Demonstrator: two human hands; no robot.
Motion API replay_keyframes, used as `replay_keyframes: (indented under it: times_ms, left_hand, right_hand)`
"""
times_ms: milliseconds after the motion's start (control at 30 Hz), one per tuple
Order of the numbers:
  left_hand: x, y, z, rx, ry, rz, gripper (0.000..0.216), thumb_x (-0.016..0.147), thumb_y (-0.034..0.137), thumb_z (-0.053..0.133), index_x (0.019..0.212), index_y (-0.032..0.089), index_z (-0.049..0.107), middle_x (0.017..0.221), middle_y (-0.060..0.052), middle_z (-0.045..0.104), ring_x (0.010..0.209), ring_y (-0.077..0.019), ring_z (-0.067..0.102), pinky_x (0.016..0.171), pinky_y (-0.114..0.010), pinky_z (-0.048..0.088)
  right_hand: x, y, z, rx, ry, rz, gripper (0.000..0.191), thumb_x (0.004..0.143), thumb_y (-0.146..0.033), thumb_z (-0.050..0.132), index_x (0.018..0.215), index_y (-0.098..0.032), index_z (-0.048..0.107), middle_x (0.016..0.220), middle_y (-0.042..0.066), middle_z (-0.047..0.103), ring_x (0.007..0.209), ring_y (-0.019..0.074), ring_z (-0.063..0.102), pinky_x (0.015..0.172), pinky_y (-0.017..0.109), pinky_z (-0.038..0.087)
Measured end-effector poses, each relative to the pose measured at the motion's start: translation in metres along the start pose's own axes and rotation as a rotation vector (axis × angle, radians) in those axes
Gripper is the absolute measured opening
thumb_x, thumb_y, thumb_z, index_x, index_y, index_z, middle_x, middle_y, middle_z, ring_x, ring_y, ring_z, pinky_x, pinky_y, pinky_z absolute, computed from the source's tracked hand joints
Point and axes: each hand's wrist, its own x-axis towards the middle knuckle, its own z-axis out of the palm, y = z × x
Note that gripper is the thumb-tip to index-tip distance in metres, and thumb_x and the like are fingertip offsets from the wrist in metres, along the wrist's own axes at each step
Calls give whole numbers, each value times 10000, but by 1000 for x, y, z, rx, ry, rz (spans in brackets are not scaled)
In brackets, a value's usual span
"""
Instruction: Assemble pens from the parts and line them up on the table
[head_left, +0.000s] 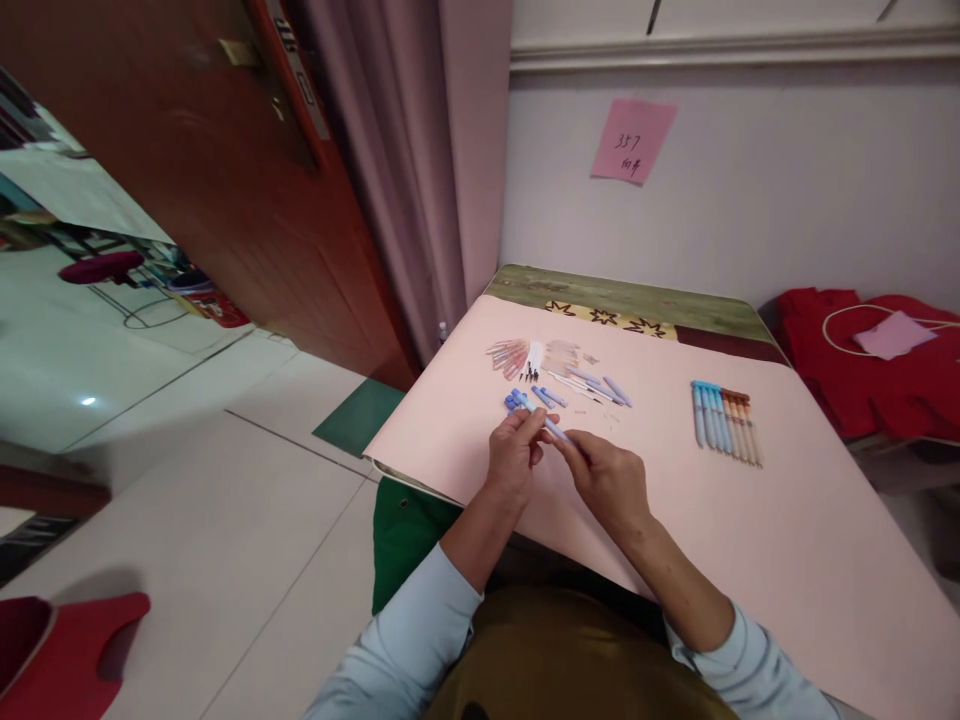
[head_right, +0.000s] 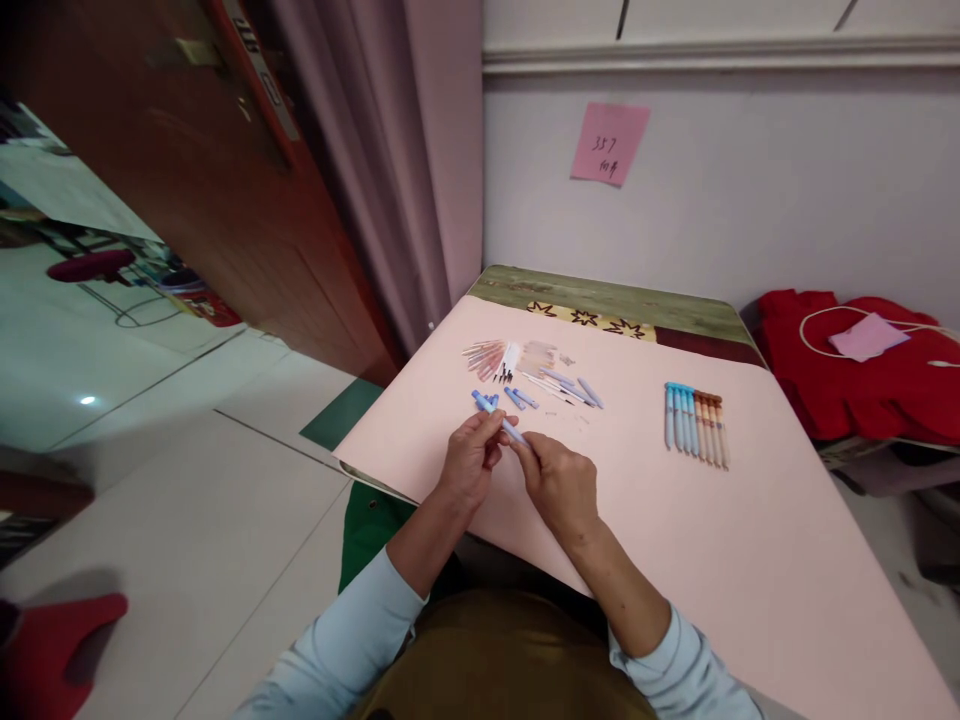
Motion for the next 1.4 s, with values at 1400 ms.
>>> replay_keyframes:
  times_ms: [1400]
  left_hand:
    - [69,25,-55,1473,74,155,776,553,303,840,1267,133,587,1181,-136,551,1025,-267,608,953,-366,473]
  right_hand:
    - [3,105,-5,58,215,194,253,875,-430,603,916,-220,737,893,36,717,721,156,629,628,261,467]
